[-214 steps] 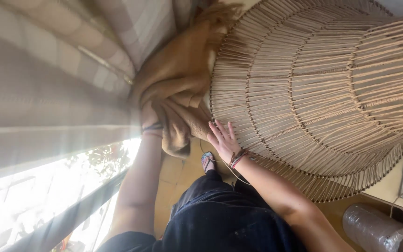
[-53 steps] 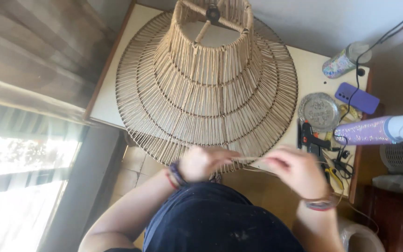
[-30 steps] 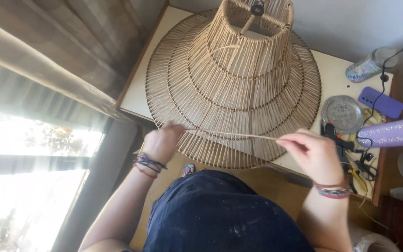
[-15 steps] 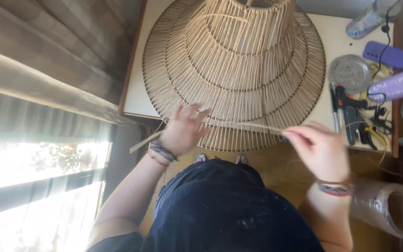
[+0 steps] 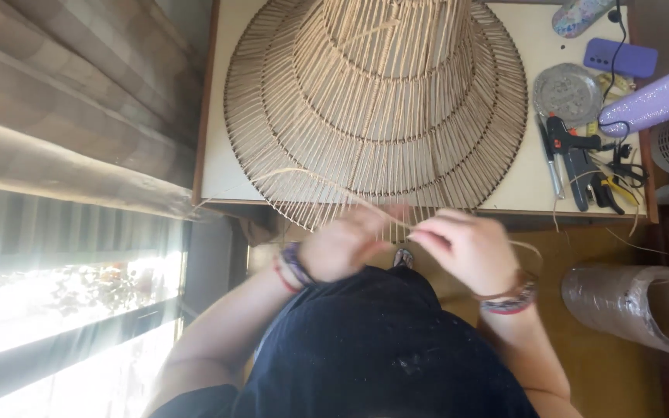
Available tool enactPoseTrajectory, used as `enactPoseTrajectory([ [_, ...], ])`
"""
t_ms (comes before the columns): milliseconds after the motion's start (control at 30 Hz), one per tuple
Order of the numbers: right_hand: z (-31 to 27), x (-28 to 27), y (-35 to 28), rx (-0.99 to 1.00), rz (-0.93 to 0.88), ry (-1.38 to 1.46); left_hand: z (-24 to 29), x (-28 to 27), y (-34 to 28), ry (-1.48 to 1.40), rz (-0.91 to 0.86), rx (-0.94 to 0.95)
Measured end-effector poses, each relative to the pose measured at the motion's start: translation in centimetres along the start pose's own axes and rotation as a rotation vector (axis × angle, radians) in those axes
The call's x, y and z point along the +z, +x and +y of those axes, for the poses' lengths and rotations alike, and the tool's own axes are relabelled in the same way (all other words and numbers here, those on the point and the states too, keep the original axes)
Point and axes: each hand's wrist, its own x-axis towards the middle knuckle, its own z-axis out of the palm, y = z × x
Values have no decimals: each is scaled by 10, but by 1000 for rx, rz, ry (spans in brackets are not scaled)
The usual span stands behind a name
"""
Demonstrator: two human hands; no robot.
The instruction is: Assembling a wicker lampshade using a hot glue gun and pliers to secure and trim strands.
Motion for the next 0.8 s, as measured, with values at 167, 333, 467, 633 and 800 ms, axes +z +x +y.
enactPoseTrajectory([
  [167, 40, -22, -7, 43, 12, -64, 4, -40, 15, -630, 192, 28],
  [333, -4, 4, 12, -107, -60, 75, 32, -61, 40, -592, 281, 192],
  [467, 44, -37, -6, 87, 37, 27, -43, 1, -7, -186, 100, -263],
  [633, 28, -26, -7, 42, 4, -31, -48, 37, -15, 272, -294, -256],
  [800, 17, 11, -1, -199, -152, -31, 10, -15, 22, -762, -2, 208],
])
